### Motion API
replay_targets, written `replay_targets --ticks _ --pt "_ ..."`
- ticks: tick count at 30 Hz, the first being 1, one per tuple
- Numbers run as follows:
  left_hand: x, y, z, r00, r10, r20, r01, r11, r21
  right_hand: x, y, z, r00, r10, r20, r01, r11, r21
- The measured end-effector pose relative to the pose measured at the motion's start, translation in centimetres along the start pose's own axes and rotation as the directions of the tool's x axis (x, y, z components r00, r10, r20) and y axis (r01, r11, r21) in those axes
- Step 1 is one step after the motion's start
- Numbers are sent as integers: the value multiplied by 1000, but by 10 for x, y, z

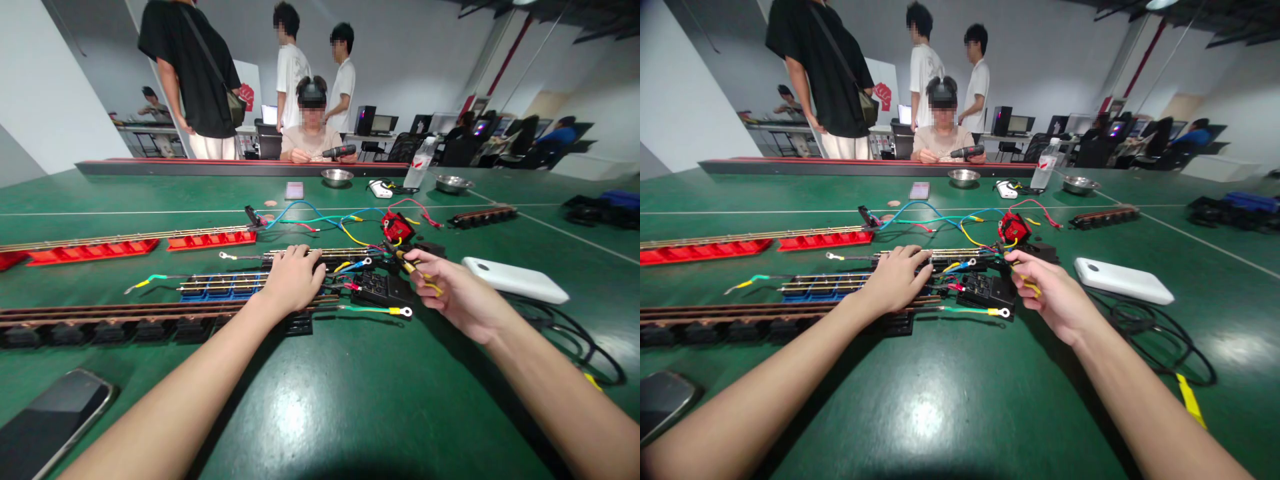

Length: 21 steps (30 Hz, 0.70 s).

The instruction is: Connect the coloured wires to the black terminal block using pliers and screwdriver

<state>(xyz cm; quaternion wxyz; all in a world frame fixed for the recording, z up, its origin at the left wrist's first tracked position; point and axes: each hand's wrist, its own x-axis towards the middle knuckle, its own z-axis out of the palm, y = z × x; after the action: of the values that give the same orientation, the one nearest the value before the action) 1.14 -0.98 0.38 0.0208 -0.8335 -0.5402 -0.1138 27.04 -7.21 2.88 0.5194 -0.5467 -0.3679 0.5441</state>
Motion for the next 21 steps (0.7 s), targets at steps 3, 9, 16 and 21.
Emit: replay_targets --ticks 3,9,16,21 --pt "0 0 0 1000 4 0 -4 1000 -10 0 1 -2 999 -40 -27 37 993 -110" --pt "0 -1 0 1000 7 -4 -7 1000 -17 1 1 -2 985 -158 -69 113 894 -433" --pt "1 0 -1 1000 11 -7 -11 1000 -6 8 9 -6 931 -318 179 348 627 -697" --pt "0 0 0 1000 13 -13 -13 1000 0 7 14 -6 947 -252 199 302 485 -821"
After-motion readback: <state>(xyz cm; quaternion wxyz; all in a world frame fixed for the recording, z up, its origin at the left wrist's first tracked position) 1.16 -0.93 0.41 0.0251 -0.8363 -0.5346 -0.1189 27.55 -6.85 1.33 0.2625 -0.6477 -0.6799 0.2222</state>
